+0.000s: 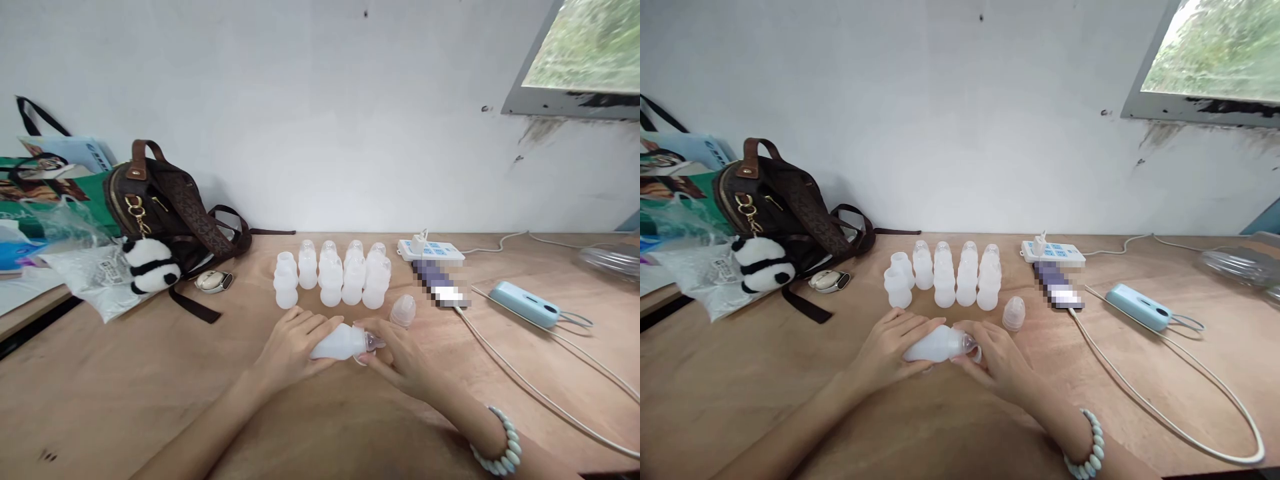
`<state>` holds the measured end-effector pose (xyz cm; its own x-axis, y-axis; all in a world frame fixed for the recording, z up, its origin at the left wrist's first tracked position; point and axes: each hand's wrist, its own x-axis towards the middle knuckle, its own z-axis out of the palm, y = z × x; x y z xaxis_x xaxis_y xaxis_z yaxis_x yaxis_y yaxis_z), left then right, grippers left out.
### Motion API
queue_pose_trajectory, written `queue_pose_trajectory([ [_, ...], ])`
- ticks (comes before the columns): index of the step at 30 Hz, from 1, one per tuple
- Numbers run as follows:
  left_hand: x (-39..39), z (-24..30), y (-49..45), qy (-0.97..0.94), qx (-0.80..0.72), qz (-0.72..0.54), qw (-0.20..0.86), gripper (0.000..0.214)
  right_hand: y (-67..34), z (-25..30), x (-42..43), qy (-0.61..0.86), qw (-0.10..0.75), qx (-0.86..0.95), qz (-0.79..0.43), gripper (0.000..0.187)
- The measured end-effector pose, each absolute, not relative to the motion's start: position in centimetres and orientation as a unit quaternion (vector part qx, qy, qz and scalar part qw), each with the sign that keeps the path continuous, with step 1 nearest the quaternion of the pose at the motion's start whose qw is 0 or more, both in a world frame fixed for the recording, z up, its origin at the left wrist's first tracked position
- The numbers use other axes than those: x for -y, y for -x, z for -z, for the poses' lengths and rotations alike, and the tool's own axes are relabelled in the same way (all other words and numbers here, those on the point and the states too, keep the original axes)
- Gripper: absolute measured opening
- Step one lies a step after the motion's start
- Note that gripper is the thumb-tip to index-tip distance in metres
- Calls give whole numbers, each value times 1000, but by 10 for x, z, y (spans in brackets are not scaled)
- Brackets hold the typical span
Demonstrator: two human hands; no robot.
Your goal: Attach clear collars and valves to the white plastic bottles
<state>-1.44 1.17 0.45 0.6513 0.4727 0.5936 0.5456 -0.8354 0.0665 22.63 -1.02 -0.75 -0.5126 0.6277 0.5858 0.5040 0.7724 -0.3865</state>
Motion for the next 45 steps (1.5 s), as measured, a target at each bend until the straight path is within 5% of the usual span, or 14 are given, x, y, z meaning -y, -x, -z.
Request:
queue_pose_trajectory([
  [6, -14, -2, 16, 912, 294, 274, 83, 41, -225, 8, 8, 313, 391, 863, -75, 55],
  [11, -14, -1, 15, 919, 278, 261, 96, 42, -225, 5, 10, 344, 377, 854, -100, 44],
  [15, -14, -2, 15, 915, 294, 261, 93, 42, -226, 6, 10, 347, 387, 849, -100, 59],
  [21, -14, -3, 14, 916, 293, 266, 69, 43, -228, 3, 9, 338, 357, 863, -117, 24],
  [28, -14, -14, 13, 882, 353, 274, -148, 52, -226, 3, 12, 265, 424, 866, 3, 35],
  [38, -17, -24, 18, 717, 358, 194, -566, 41, -224, 8, 14, 228, 438, 869, 23, 41],
  [45, -21, -24, 23, 659, 345, 161, -648, 42, -223, 12, 16, 208, 438, 874, -22, 46],
])
